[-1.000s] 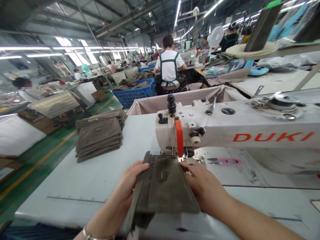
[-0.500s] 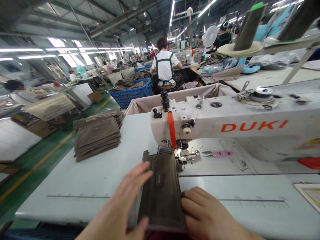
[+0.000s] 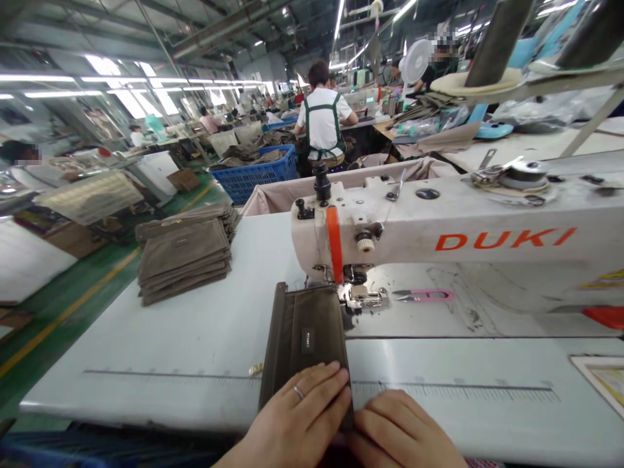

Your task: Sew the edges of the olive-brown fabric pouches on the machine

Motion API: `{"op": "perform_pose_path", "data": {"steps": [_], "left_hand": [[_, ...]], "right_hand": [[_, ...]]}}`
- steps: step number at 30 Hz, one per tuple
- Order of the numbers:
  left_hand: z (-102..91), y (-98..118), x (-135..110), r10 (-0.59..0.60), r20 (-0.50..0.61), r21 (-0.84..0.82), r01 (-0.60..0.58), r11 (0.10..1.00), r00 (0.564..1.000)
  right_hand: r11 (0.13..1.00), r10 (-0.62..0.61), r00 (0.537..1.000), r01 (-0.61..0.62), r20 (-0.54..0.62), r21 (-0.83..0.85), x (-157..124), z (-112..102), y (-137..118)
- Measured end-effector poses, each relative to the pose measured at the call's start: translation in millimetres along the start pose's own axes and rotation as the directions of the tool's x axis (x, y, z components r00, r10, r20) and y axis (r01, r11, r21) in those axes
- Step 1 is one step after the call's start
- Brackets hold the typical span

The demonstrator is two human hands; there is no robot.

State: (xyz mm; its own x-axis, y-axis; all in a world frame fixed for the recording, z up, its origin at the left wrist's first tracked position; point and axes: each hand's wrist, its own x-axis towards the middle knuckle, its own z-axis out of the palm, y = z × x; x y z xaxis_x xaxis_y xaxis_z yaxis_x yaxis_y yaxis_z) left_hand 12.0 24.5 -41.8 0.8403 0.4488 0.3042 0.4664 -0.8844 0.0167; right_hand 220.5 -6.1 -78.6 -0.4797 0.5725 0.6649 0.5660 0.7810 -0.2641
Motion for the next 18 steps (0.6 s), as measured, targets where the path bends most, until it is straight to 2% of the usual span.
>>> {"op": "perform_pose_path", "data": {"steps": [2,4,6,11,18], "left_hand": [[-5.3,-0.9,2.0,-0.037,0.086,-0.061,0.042,0.997,0.996],[-6.4,-1.2,1.2,-0.064,0.128,-0.126,0.08,0.989,0.99],[-3.2,-0.2,-2.4,-0.108,0.103,-0.2,0.126,0.972,0.989],[8.5,7.3,-10.4,-0.251,-0.038,-0.33,0.225,0.917,0.967],[5.3,10.7,-2.8,-0.25,0.001,-0.372,0.232,0.899,0.968]], "right_hand": [[1.0,0.021,1.0,-0.021,0.012,0.012,2.4,-0.6,0.7],[0.999,0.043,0.999,-0.044,0.027,0.032,3.1,-2.2,1.2],[0.997,0.067,0.996,-0.07,0.062,0.044,2.5,-4.8,1.3],[0.994,0.082,0.991,-0.089,0.107,0.066,2.3,-11.2,0.2],[0.981,0.098,0.984,-0.121,0.149,0.155,3.7,-17.7,-1.2]]}}
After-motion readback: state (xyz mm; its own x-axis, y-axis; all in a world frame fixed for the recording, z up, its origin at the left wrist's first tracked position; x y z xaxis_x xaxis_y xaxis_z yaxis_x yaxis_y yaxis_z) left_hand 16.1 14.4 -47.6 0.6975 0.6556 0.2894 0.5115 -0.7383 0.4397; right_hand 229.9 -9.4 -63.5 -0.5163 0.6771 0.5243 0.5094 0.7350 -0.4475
